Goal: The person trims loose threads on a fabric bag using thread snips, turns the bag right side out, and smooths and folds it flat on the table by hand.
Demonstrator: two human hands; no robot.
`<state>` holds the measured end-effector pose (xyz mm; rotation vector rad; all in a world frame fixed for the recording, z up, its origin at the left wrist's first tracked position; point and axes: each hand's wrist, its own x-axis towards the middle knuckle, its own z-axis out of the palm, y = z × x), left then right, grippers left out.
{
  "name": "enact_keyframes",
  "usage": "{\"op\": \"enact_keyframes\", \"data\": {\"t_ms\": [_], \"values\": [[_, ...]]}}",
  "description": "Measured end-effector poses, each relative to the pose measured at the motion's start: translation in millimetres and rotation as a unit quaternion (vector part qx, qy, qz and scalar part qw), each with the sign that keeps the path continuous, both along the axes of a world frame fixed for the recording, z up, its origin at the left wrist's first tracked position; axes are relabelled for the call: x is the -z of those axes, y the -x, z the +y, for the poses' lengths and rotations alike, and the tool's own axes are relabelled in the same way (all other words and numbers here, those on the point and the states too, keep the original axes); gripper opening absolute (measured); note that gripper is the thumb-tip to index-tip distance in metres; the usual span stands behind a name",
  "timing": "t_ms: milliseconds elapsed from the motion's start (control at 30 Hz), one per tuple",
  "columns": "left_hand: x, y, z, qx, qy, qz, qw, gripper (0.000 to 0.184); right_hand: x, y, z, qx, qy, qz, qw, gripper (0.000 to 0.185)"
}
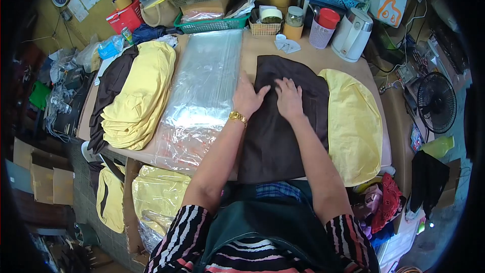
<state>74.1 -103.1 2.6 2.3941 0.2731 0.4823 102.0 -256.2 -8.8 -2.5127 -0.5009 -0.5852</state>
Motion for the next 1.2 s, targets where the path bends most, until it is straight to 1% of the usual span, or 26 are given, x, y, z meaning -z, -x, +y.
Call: {"op": "enact_keyframes", "data": {"t_ms": [33, 67, 133, 233, 300, 333, 367, 400, 433, 467, 533, 567, 600, 667, 733, 767, 800, 833, 900, 933, 967, 1033, 1100, 1133, 1167, 1200], "values": [[1.6, 0.1, 2.7, 0.026, -0.048, -0.001, 0.999, 0.056, 3.2, 8.8, -1.9, -0.011, 0.013, 0.019, 1.0, 0.028], [2.6, -2.1, 8.7, 0.025, -0.047, -0.001, 0.999, 0.056, 5.5, 14.7, -3.8, -0.023, 0.028, 0.038, 0.999, 0.03], [-10.3, 6.0, 26.0, 0.123, 0.009, 0.137, 0.983, 0.043, 7.0, 18.5, -12.4, -0.033, 0.003, 0.069, 0.997, 0.032], [-17.8, 32.6, 71.2, 0.173, 0.035, 0.105, 0.979, 0.033, 7.6, 18.4, -23.6, -0.039, 0.016, 0.061, 0.997, 0.033], [-34.4, 51.4, 105.3, 0.114, 0.046, 0.117, 0.986, 0.027, 7.4, 23.0, -24.7, -0.042, 0.036, 0.06, 0.997, 0.033], [-41.2, 64.2, 117.7, 0.05, 0.055, 0.047, 0.996, 0.024, 6.8, 24.5, -24.6, -0.042, 0.054, 0.055, 0.996, 0.033], [-44.5, 70.4, 131.3, -0.064, -0.011, -0.015, 0.998, 0.02, 5.8, 26.3, -24.2, -0.043, 0.055, 0.056, 0.996, 0.033], [-50.3, 75.6, 146.9, -0.105, -0.11, -0.089, 0.984, 0.013, 5.1, 28.3, -23.5, -0.044, 0.055, 0.061, 0.996, 0.032], [-50.5, 81.7, 152.9, -0.158, -0.283, -0.194, 0.926, 0.024, 4.7, 29.8, -22.5, -0.045, 0.055, 0.066, 0.995, 0.032], [-46.6, 77.9, 150.5, -0.157, -0.283, -0.193, 0.926, 0.024, 4.7, 30.4, -21.4, -0.045, 0.056, 0.068, 0.995, 0.032], [-43.8, 60.9, 123.7, -0.081, 0.004, -0.233, 0.969, 0.037, 5.1, 31.2, -19.8, -0.043, 0.046, 0.064, 0.996, 0.032], [-30.5, 47.3, 98.7, -0.047, 0.185, -0.206, 0.96, 0.041, 6.0, 30.4, -20.3, -0.044, 0.047, 0.065, 0.996, 0.032], [2.6, 27.6, 78.0, -0.019, 0.263, -0.187, 0.946, 0.05, 7.0, 28.5, -21.4, -0.043, 0.019, 0.066, 0.997, 0.031], [11.6, 19.0, 11.1, -0.008, 0.238, -0.096, 0.966, 0.06, 7.2, 27.6, -22.7, -0.043, -0.008, 0.068, 0.997, 0.03], [0.9, 20.7, -5.4, 0.009, 0.215, -0.066, 0.974, 0.058, 4.3, 26.6, -24.9, -0.046, -0.058, 0.079, 0.994, 0.027], [-4.4, 21.7, -2.1, 0.08, 0.155, 0.055, 0.983, 0.052, 4.3, 24.5, -27.9, -0.042, -0.055, 0.079, 0.994, 0.027], [-11.3, 27.1, 5.0, 0.146, 0.089, 0.177, 0.969, 0.049, 5.4, 24.8, -27.2, -0.045, -0.074, 0.081, 0.993, 0.025], [-16.8, 37.8, 13.9, 0.179, 0.073, 0.129, 0.973, 0.046, 6.7, 24.3, -26.3, -0.048, -0.093, 0.084, 0.991, 0.024], [-31.1, 57.2, 40.1, 0.234, 0.095, 0.133, 0.959, 0.037, 7.5, 22.2, -24.9, -0.042, -0.099, 0.064, 0.992, 0.022], [-28.8, 64.1, 50.6, 0.232, 0.097, 0.135, 0.958, 0.037, 6.6, 22.6, -24.2, -0.037, -0.105, 0.044, 0.993, 0.02], [-26.6, 70.4, 60.1, 0.198, 0.146, 0.129, 0.961, 0.033, 5.1, 23.1, -24.2, -0.039, -0.104, 0.046, 0.993, 0.02], [-26.9, 79.6, 64.4, 0.159, 0.193, 0.123, 0.96, 0.03, -3.1, 25.7, -20.4, -0.062, -0.214, 0.004, 0.975, 0.017], [-27.7, 85.9, 63.6, 0.114, 0.379, 0.066, 0.916, 0.026, -4.6, 27.7, -19.5, -0.052, -0.218, 0.034, 0.974, 0.017], [-19.9, 85.9, 69.9, 0.111, 0.381, 0.063, 0.916, 0.026, -7.0, 27.7, -20.1, -0.04, -0.22, 0.061, 0.973, 0.018], [-7.1, 86.2, 81.7, 0.156, 0.559, -0.008, 0.814, 0.023, -9.8, 29.1, -21.1, -0.022, -0.214, 0.118, 0.969, 0.019], [-9.0, 87.3, 89.1, 0.195, 0.71, -0.077, 0.672, 0.02, -9.3, 27.7, -21.6, -0.023, -0.212, 0.118, 0.97, 0.019]]}}
